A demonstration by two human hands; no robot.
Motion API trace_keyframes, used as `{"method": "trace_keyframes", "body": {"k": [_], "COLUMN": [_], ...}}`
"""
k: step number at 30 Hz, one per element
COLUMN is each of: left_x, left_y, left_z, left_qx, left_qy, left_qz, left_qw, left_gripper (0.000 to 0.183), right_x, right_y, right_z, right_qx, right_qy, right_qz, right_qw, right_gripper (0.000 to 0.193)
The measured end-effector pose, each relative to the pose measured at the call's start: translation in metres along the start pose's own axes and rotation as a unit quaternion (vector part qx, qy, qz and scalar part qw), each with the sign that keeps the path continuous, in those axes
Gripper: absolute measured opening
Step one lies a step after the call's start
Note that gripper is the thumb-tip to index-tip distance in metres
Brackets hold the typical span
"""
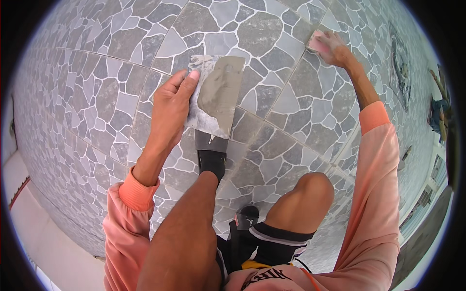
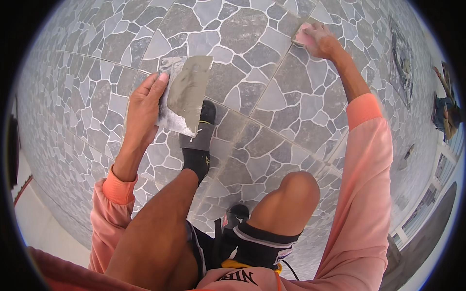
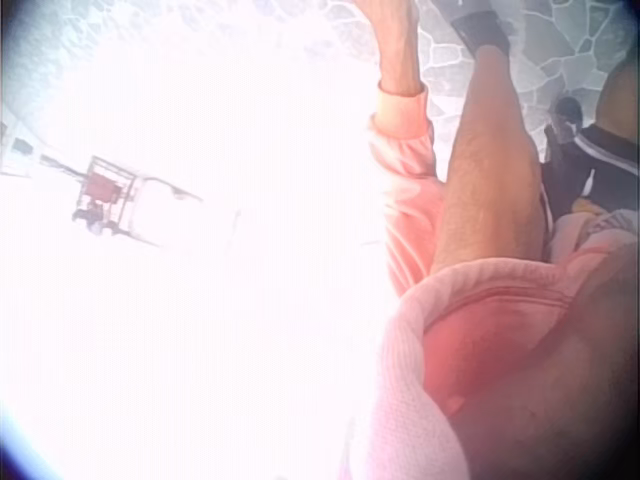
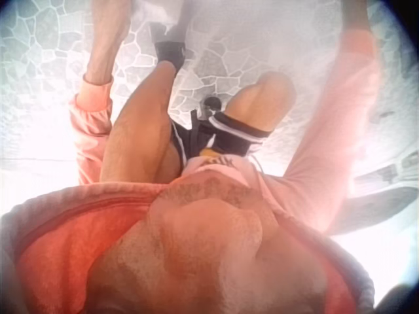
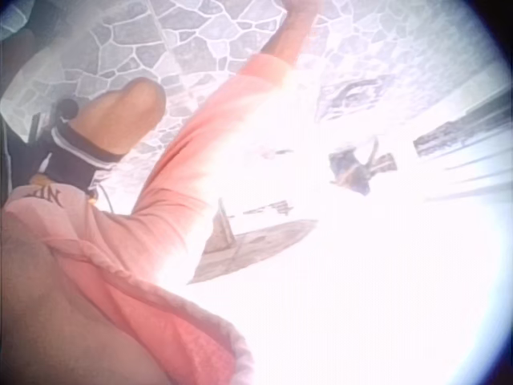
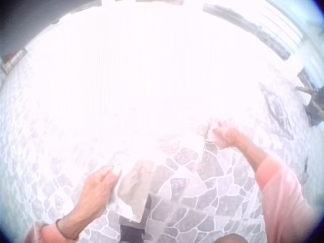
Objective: The person uses two putty knives to mix a grey substance on a board and then spreads the mixture into the gaps between floor tiles while crouching on the floor.
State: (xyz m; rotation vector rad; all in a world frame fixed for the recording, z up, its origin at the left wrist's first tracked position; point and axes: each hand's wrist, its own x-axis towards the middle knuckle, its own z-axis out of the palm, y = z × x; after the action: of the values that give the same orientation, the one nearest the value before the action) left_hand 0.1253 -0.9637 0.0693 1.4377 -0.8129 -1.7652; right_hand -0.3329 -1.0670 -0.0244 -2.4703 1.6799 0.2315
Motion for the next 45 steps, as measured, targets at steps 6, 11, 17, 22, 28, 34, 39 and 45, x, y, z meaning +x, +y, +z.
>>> {"method": "trace_keyframes", "body": {"k": [6, 11, 17, 22, 28, 34, 39, 45], "left_x": [-0.001, -0.002, 0.001, 0.002, 0.003, 0.008, 0.009, 0.008], "left_y": [-0.001, 0.000, -0.002, -0.004, -0.007, -0.007, -0.011, -0.013], "left_z": [0.008, 0.010, 0.016, 0.025, 0.023, 0.030, 0.036, 0.037], "left_qx": [-0.002, 0.002, -0.010, -0.017, -0.003, -0.022, -0.012, -0.030], "left_qy": [-0.004, -0.006, -0.018, -0.022, -0.038, -0.057, -0.034, -0.038], "left_qz": [-0.012, -0.013, -0.013, -0.007, -0.002, 0.006, 0.012, 0.000], "left_qw": [1.000, 1.000, 1.000, 1.000, 0.999, 0.998, 0.999, 0.999], "left_gripper": [0.029, 0.029, 0.030, 0.030, 0.030, 0.028, 0.028, 0.029], "right_x": [-0.010, -0.028, -0.039, -0.058, -0.073, -0.087, -0.107, -0.111], "right_y": [-0.017, -0.068, -0.076, -0.099, -0.126, -0.133, -0.170, -0.188], "right_z": [0.003, 0.018, 0.011, 0.025, 0.024, 0.021, 0.040, 0.023], "right_qx": [-0.138, -0.035, -0.051, -0.023, 0.020, -0.001, 0.050, 0.044], "right_qy": [-0.113, -0.008, -0.062, 0.032, 0.014, -0.109, 0.060, -0.025], "right_qz": [0.003, -0.010, -0.002, -0.017, -0.030, 0.011, -0.060, -0.043], "right_qw": [0.984, 0.999, 0.997, 0.999, 0.999, 0.994, 0.995, 0.998], "right_gripper": [0.045, 0.044, 0.043, 0.042, 0.044, 0.040, 0.040, 0.047]}}
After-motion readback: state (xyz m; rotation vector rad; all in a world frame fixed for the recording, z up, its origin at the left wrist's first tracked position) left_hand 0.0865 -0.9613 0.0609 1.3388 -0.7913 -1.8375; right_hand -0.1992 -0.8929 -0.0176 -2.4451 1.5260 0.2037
